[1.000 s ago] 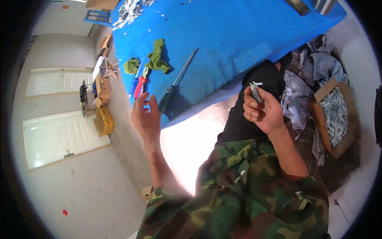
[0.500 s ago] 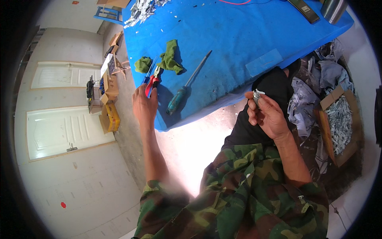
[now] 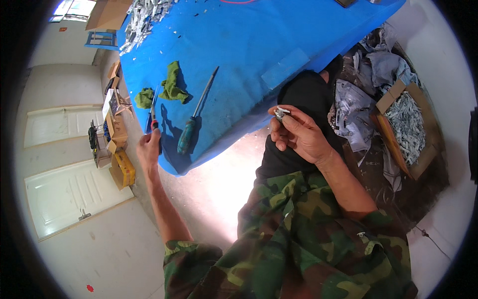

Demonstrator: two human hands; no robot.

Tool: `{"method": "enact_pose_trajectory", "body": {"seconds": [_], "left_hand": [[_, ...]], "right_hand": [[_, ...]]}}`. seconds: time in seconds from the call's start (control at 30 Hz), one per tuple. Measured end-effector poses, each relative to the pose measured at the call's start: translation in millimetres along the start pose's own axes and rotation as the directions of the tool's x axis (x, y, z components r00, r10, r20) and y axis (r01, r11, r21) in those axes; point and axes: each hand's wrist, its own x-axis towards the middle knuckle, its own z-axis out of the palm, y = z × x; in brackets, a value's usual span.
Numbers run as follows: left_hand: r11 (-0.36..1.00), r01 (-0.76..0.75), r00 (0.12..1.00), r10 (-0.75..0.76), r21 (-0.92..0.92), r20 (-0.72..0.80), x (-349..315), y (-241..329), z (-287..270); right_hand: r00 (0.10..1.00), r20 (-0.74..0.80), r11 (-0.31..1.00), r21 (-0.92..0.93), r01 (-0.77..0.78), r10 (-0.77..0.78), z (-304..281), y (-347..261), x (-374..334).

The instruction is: The person scrapes a metal component with a screwdriver and then uses pliers to grip and manipulate the part on a blue table.

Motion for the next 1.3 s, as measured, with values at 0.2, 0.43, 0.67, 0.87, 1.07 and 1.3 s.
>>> {"method": "enact_pose_trajectory", "body": {"seconds": [0.2, 0.43, 0.67, 0.87, 1.07, 1.3], "left_hand": [[0.360, 0.156, 0.955, 0.181, -0.920, 0.233, -95.9, 44.1, -27.2], [-0.061, 0.525, 0.826, 0.276, -0.849, 0.491, -193.5, 130.5, 28.5], [0.196, 0.588, 0.560, 0.601, -0.785, 0.570, -202.2, 163.2, 36.3], [0.205, 0.587, 0.625, 0.501, -0.783, 0.599, -212.9, 170.9, 32.5], [0.287, 0.590, 0.638, 0.406, -0.755, 0.654, -223.7, 164.5, 46.1], [0.497, 0.544, 0.639, 0.277, -0.676, 0.718, -222.7, 169.5, 43.3]], "right_hand": [[1.000, -0.004, 0.998, -0.054, 0.028, -0.028, 1.0, 0.6, -0.9], [0.996, -0.002, 0.975, -0.206, 0.082, -0.084, 3.5, 5.8, -4.7], [0.984, 0.025, 0.908, -0.383, 0.170, -0.174, 5.3, 3.5, -9.5], [0.982, -0.019, 0.903, -0.396, 0.166, -0.188, 7.5, -1.2, -13.8], [0.982, -0.045, 0.924, -0.349, 0.156, -0.182, 6.4, -0.6, -13.8], [0.983, -0.031, 0.944, -0.285, 0.165, -0.181, 0.8, 0.3, -9.6]]}}
